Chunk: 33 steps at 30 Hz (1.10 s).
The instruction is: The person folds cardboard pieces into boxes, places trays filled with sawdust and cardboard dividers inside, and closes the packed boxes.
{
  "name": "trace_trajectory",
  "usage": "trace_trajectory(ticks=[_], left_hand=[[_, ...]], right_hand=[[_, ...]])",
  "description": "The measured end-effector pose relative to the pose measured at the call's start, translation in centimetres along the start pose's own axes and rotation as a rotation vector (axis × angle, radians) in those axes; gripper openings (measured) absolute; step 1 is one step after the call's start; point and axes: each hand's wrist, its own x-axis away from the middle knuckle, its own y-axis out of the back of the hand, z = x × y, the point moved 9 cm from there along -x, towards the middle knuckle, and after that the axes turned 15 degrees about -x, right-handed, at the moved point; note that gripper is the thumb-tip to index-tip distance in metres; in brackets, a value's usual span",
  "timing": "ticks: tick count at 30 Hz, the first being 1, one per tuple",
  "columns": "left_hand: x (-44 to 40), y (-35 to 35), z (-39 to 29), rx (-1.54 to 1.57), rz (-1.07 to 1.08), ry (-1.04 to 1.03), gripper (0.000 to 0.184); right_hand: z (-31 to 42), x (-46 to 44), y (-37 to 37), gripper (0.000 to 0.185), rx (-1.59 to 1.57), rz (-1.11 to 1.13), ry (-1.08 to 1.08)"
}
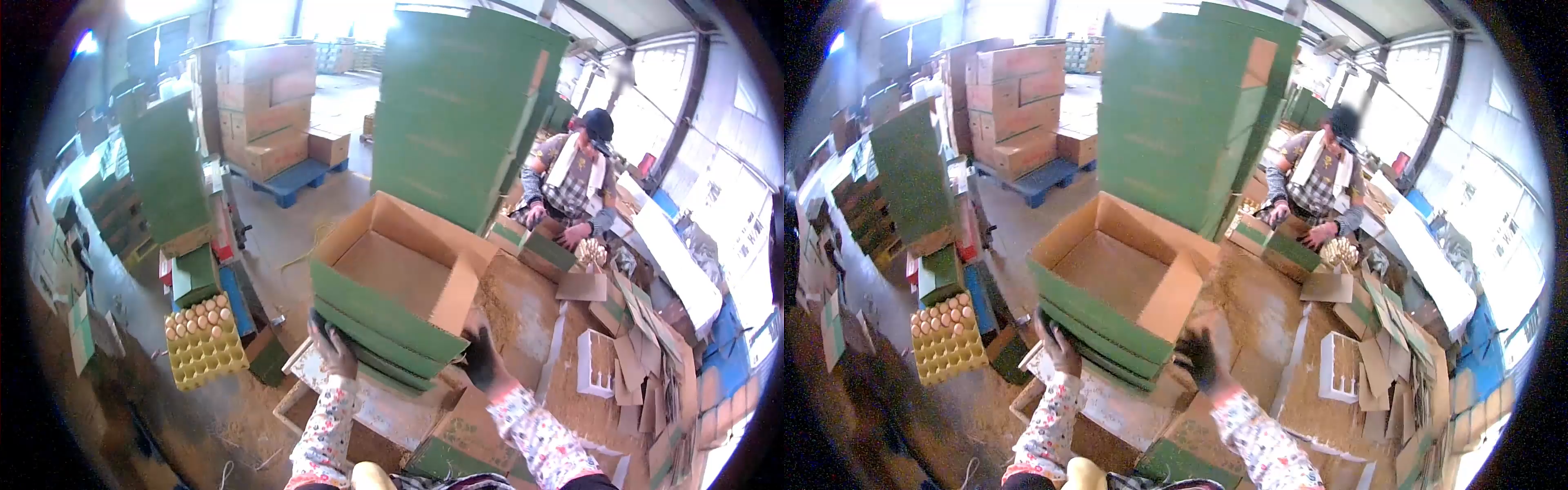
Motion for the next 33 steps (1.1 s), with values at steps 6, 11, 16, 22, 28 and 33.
trace_trajectory(ticks=[6,11,16,22,28,33], left_hand=[[24.2,-6.3,16.1,-0.51,0.976,0.265,0.075],[35.6,-6.7,0.0,-0.839,1.273,-0.103,0.084],[30.4,-7.2,-8.1,0.014,1.034,0.128,0.052],[25.1,-14.6,-19.9,0.355,1.103,0.261,0.02],[25.0,-16.0,-17.3,0.362,1.283,0.463,0.019],[29.6,-10.3,-29.8,0.145,1.486,-0.263,0.013]], right_hand=[[1.2,23.9,33.2,0.051,0.433,-0.828,0.356],[-0.5,38.1,40.0,0.055,0.251,-0.902,0.483],[4.0,40.7,39.4,0.048,-0.28,-0.431,0.799],[19.4,41.4,35.8,0.051,0.333,-0.818,1.03],[16.8,42.1,24.5,0.044,0.496,-0.833,1.139],[17.9,39.8,23.6,0.051,0.311,-0.584,1.114]])
